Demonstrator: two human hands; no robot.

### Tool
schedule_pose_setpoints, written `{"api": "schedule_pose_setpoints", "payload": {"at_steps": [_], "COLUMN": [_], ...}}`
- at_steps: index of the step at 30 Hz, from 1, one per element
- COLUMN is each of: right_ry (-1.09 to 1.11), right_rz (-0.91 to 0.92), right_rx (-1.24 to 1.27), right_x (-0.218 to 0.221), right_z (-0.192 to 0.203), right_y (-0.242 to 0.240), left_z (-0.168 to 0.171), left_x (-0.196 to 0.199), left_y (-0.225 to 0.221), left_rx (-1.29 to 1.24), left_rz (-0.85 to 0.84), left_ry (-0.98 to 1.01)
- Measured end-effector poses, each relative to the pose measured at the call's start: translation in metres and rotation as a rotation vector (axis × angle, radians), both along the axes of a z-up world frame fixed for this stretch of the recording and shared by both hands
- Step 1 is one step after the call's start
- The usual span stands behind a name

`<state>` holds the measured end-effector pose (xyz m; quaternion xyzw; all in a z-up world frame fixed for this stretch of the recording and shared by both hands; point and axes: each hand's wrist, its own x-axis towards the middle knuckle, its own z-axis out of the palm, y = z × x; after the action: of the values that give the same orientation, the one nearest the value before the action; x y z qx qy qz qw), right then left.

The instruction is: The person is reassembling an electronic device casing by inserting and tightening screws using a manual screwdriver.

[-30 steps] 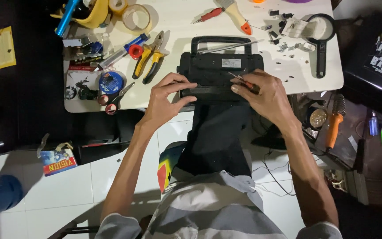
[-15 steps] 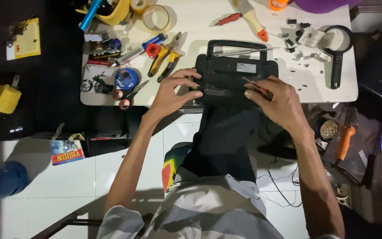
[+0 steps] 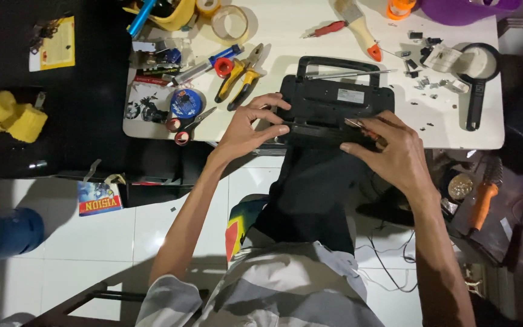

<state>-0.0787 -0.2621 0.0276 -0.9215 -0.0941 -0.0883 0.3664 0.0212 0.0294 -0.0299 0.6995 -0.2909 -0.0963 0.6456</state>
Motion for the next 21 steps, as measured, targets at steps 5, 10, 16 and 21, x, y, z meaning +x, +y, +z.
{"api": "schedule_pose_setpoints", "payload": {"at_steps": [5,10,16,21], "right_ry": [-0.022,-0.012,0.056,0.131], "right_rz": [-0.009,-0.063,-0.118,-0.132], "right_rx": [0.011,0.013,0.063,0.034], "right_x": [0.002,0.005,0.009,0.013], "right_z": [-0.02,-0.026,-0.023,-0.017], "right_y": [-0.01,-0.01,-0.004,-0.001], "left_z": [-0.001,0.007,0.011,0.009], "left_x": [-0.001,-0.004,-0.005,-0.005], "left_y": [-0.001,-0.002,-0.004,-0.004], "left_rx": [-0.014,-0.014,0.053,0.045], "left_rz": [0.007,0.003,0.056,0.092], "left_ry": [0.013,0.0,-0.004,0.03]}}
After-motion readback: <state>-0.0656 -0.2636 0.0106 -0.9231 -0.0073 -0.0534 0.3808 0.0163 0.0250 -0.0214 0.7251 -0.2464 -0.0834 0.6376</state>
